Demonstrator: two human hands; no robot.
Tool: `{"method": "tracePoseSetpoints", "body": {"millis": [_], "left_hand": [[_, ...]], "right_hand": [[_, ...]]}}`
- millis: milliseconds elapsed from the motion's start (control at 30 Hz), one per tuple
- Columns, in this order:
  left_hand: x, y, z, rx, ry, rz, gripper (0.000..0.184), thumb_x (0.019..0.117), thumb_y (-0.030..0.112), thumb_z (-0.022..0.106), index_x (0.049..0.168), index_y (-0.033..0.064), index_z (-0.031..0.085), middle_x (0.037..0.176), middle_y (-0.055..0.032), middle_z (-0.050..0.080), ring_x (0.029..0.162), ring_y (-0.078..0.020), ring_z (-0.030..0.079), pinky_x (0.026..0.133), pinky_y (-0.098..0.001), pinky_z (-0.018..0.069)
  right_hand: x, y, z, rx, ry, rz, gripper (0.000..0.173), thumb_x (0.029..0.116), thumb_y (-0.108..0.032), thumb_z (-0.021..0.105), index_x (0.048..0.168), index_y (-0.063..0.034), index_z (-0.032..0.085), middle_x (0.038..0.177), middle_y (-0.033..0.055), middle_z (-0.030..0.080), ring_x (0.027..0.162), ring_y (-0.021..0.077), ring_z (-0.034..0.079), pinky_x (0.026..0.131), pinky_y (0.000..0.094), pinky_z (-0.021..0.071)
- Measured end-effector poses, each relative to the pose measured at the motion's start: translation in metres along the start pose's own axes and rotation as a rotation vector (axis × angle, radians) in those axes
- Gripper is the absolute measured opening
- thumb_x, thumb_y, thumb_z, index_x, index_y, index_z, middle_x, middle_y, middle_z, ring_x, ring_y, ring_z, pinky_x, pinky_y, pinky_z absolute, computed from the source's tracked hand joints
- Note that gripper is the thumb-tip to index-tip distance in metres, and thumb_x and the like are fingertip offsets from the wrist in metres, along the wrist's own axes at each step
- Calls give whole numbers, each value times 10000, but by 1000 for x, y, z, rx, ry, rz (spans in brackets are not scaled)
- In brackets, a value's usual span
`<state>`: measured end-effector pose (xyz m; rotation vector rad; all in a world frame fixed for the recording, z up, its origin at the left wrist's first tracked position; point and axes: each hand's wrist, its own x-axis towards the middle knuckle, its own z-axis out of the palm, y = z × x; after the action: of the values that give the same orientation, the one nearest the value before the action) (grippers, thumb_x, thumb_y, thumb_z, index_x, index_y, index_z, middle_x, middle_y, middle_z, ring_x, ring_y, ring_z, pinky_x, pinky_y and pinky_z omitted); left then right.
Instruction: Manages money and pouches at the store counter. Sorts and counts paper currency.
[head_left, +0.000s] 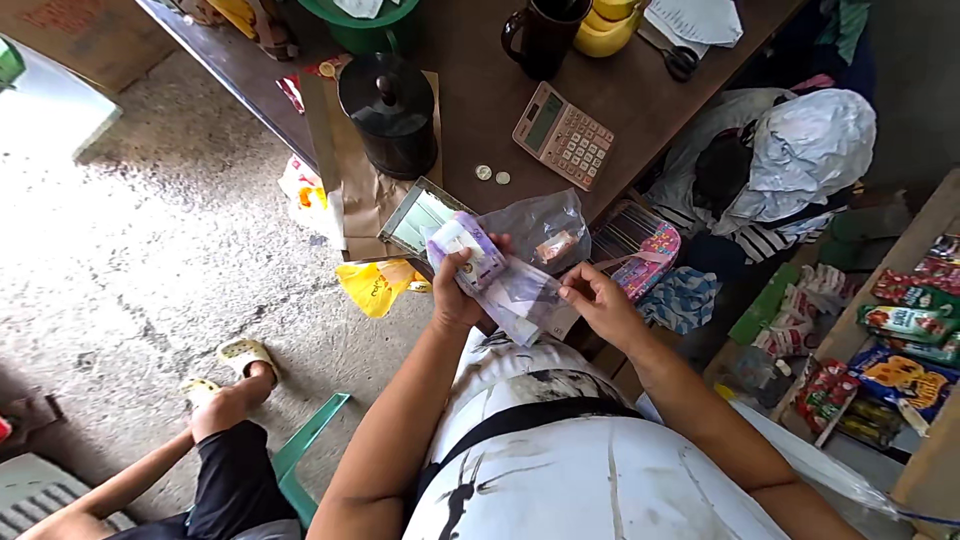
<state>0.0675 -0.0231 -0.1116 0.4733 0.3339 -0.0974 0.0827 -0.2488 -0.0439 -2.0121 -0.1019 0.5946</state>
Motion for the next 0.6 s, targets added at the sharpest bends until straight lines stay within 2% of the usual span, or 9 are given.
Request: {"method": "tracePoseSetpoints", "body": {"millis": [67,133,233,300,333,367,400,533,600], "left_hand": [[3,9,-4,-18,97,72,310,969,244,504,1237,118,594,1113,-117,751,1070,-256,728,958,-429,587],[4,18,-6,-12,200,107,257,1004,186,424,1176,95,592,1073,-124,748,1028,-250,734,931,-417,596],[1,22,-6,61,326,143,187,998,112,473,1169,86,543,1020,-126,744,948,-242,749,856,-415,627],[-3,20,-3,146,341,153,243,949,102,583,1190,99,552,999,-90,744,919,-213,747,839,-408,631],[-5,19,-2,192,328,149,286,934,103,633,1212,111,568,1001,-67,745,906,-190,745,822,-394,635],[-8,18,0,233,305,139,303,927,104,671,1218,134,589,1002,-36,748,892,-160,744,807,-368,636],[-10,17,2,257,268,134,326,919,101,699,1229,145,609,1010,-19,751,887,-142,741,804,-353,635],[-12,9,5,318,129,111,382,878,49,746,1237,127,642,1006,-11,756,854,-114,734,798,-320,632],[-12,7,7,305,102,86,422,851,60,783,1241,121,634,1026,-22,757,875,-126,738,807,-326,632]], "right_hand": [[6,2,-7,134,39,52,67,975,-72,605,1009,-14,599,832,27,614,739,65,600,717,264,533],[18,5,-10,294,88,106,85,978,-24,603,1052,-27,560,869,33,604,762,86,613,748,296,561],[43,17,-9,395,183,132,132,998,-49,601,1118,-39,548,944,44,606,809,101,614,769,318,558],[54,16,-4,225,270,74,216,994,-99,627,1187,-21,570,1129,79,623,945,120,623,822,325,548],[56,12,-1,80,313,9,288,983,-128,643,1234,2,586,1321,132,595,1125,181,622,909,362,553],[57,6,3,-54,347,-76,312,973,-155,648,1228,20,609,1442,186,520,1253,260,564,962,409,527],[57,-1,8,-136,360,-165,316,963,-177,651,1205,26,636,1485,226,482,1304,327,523,987,462,500],[57,-19,37,-142,188,-389,297,918,-214,747,1125,-4,713,1371,184,603,1262,313,580,1030,498,497],[60,-21,47,-26,128,-404,180,900,-129,758,1020,1,721,1299,161,649,1222,255,610,1024,425,510]]}}
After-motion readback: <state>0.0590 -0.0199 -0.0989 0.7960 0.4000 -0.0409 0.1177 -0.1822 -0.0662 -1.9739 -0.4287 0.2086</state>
